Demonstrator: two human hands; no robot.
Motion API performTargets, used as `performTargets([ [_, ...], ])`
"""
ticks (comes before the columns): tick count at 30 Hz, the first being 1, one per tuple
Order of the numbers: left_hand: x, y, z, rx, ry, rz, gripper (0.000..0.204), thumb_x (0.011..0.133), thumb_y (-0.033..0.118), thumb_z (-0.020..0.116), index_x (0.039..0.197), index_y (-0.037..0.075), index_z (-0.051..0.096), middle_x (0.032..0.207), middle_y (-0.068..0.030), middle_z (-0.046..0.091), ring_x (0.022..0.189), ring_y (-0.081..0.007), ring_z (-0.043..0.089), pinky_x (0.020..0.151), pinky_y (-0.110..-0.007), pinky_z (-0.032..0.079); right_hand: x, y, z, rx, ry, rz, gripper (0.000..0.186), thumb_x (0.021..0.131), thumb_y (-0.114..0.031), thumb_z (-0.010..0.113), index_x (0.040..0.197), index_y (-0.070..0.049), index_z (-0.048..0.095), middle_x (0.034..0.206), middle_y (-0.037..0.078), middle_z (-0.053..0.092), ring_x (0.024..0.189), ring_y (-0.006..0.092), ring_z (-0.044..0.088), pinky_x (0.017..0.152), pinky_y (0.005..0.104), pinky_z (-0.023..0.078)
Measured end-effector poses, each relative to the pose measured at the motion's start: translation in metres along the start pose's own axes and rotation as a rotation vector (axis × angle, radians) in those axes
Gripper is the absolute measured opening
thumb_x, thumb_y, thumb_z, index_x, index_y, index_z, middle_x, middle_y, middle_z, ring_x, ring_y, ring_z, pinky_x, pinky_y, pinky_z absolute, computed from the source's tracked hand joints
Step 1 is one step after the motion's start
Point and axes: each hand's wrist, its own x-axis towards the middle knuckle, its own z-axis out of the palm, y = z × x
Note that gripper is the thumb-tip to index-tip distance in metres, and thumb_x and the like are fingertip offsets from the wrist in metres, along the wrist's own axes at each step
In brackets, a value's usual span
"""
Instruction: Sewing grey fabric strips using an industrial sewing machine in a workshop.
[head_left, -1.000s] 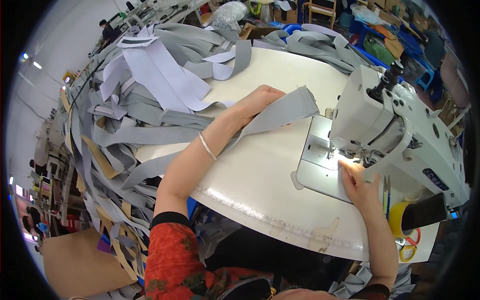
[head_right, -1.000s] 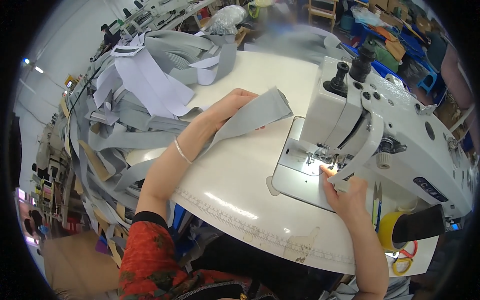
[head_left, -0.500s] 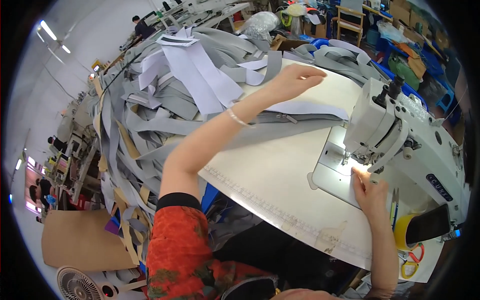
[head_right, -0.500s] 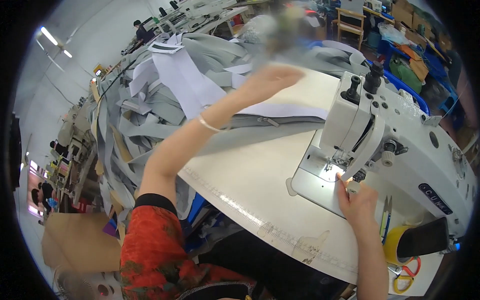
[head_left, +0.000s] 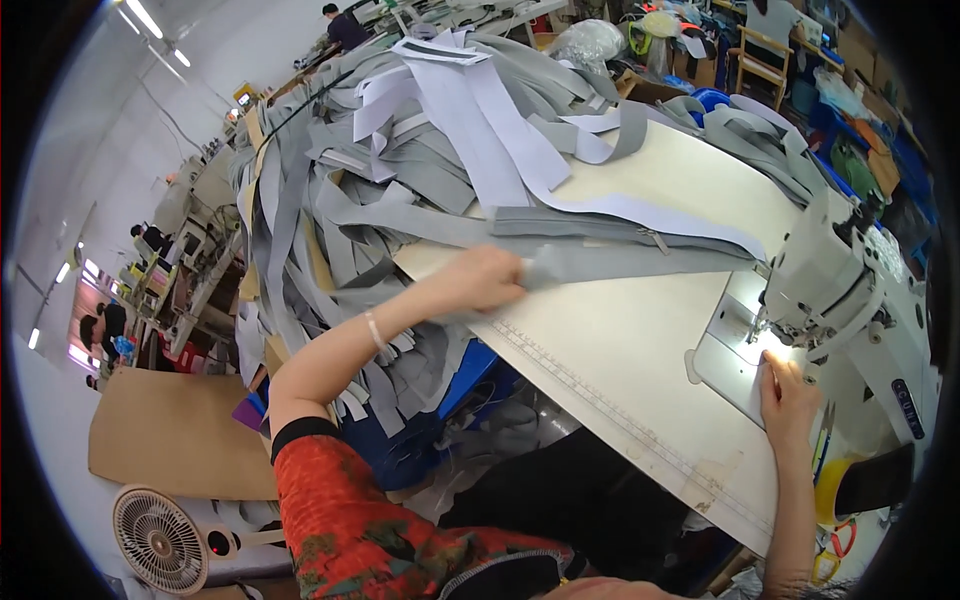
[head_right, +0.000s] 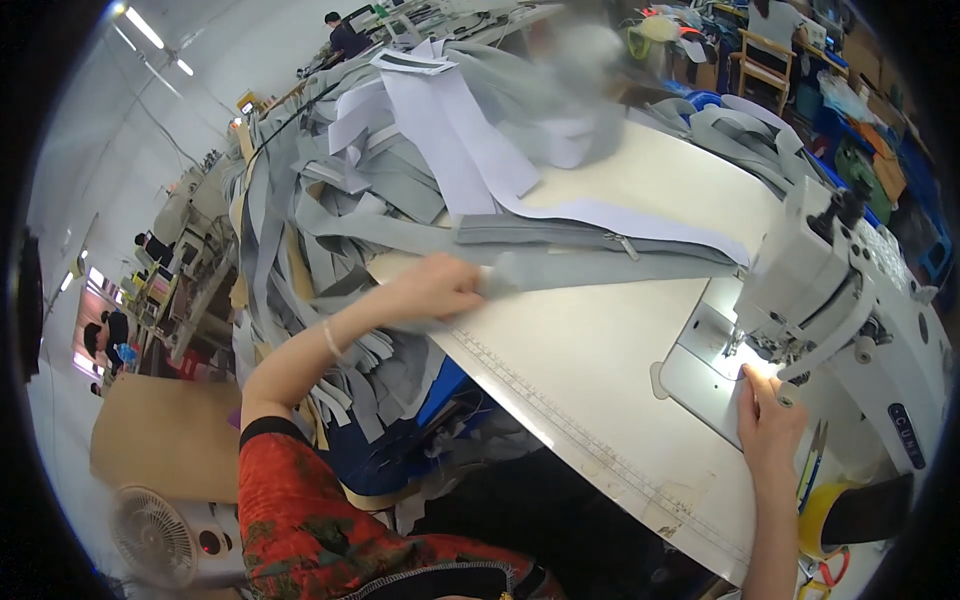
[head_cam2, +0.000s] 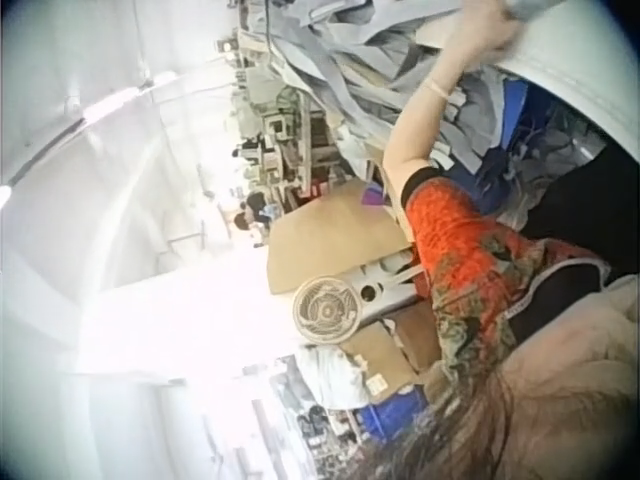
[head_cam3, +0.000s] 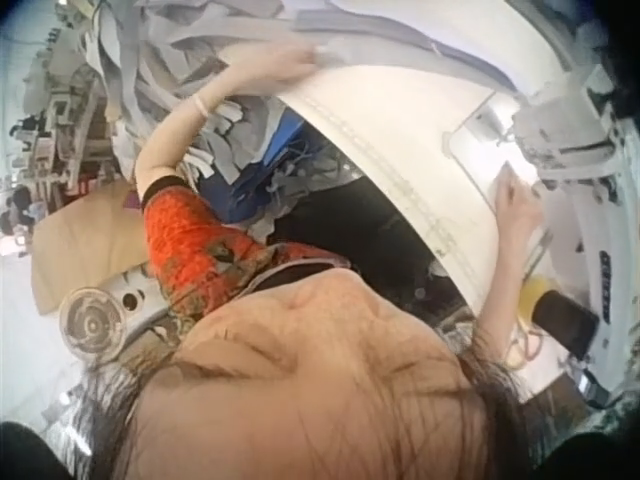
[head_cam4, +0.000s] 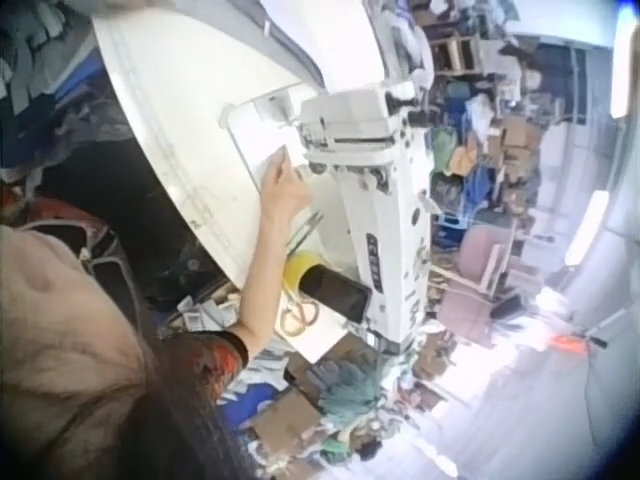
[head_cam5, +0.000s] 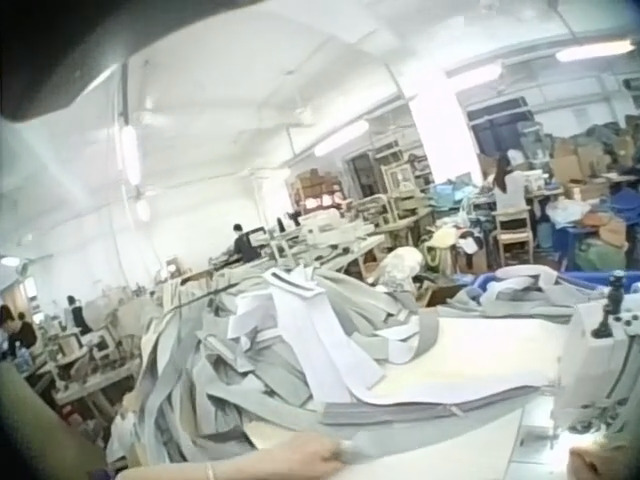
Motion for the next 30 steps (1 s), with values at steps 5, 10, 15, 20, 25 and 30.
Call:
performTargets([
  [5, 0.054, 0.098, 0.043, -0.98, -0.186, -0.057, 0.027, 0.09, 0.02, 0.059, 0.088, -0.007, 0.055, 0.069, -0.0168, 0.066, 0.055, -0.0243, 0.068, 0.047, -0.034, 0.056, 0.009, -0.08, 0.019, 0.116, 0.146, -0.531, 0.029, 0.071, 0.005, 0.068, 0.098, -0.006, 0.067, 0.06, 0.003, 0.048, 0.047, 0.0214, 0.047, 0.041, 0.0358, 0.037],
  [10, 0.084, 0.124, 0.047, -1.249, -0.197, -0.083, 0.033, 0.093, 0.027, 0.059, 0.096, -0.005, 0.054, 0.083, -0.0182, 0.067, 0.065, -0.023, 0.068, 0.055, -0.033, 0.058, 0.022, -0.165, 0.026, 0.272, -0.071, -0.626, 0.03, 0.072, -0.007, 0.069, 0.102, -0.002, 0.065, 0.094, 0.009, 0.061, 0.085, 0.0252, 0.06, 0.072, 0.0357, 0.05],
  [15, 0.088, 0.093, 0.03, -1.021, 0.143, -0.051, 0.028, 0.095, 0.026, 0.058, 0.098, -0.002, 0.059, 0.085, -0.0132, 0.068, 0.069, -0.0204, 0.068, 0.06, -0.03, 0.056, 0.02, -0.118, 0.024, 0.379, -0.264, -0.564, 0.029, 0.077, -0.006, 0.063, 0.106, -0.006, 0.065, 0.113, 0.009, 0.062, 0.108, 0.0283, 0.058, 0.093, 0.0387, 0.049],
  [20, 0.05, 0.107, 0.059, -0.492, 0.362, 0.629, 0.027, 0.089, 0.019, 0.063, 0.111, 0.003, 0.06, 0.099, -0.012, 0.067, 0.085, -0.0215, 0.068, 0.078, -0.033, 0.054, 0.048, -0.089, 0.022, 0.562, -0.307, -0.588, 0.035, 0.077, -0.003, 0.064, 0.112, -0.005, 0.063, 0.115, 0.011, 0.061, 0.108, 0.0275, 0.058, 0.09, 0.0377, 0.051],
  [25, 0.043, 0.115, 0.079, -0.006, 0.465, 0.794, 0.044, 0.084, 0.016, 0.066, 0.124, 0.006, 0.054, 0.122, -0.0131, 0.058, 0.116, -0.0281, 0.054, 0.103, -0.041, 0.038, 0.016, -0.101, -0.017, 0.229, -0.242, -0.491, 0.04, 0.074, -0.007, 0.07, 0.112, -0.002, 0.062, 0.115, 0.011, 0.06, 0.109, 0.0326, 0.056, 0.09, 0.0414, 0.049],
  [30, 0.037, 0.112, 0.067, -0.052, 0.507, 0.709, 0.036, 0.081, 0.014, 0.066, 0.116, 0.007, 0.061, 0.117, -0.0109, 0.063, 0.107, -0.0287, 0.059, 0.095, -0.04, 0.043, -0.033, -0.096, -0.032, 0.017, -0.27, -0.273, 0.044, 0.073, -0.006, 0.071, 0.116, -0.001, 0.061, 0.119, 0.012, 0.058, 0.115, 0.0344, 0.053, 0.097, 0.0472, 0.044],
])
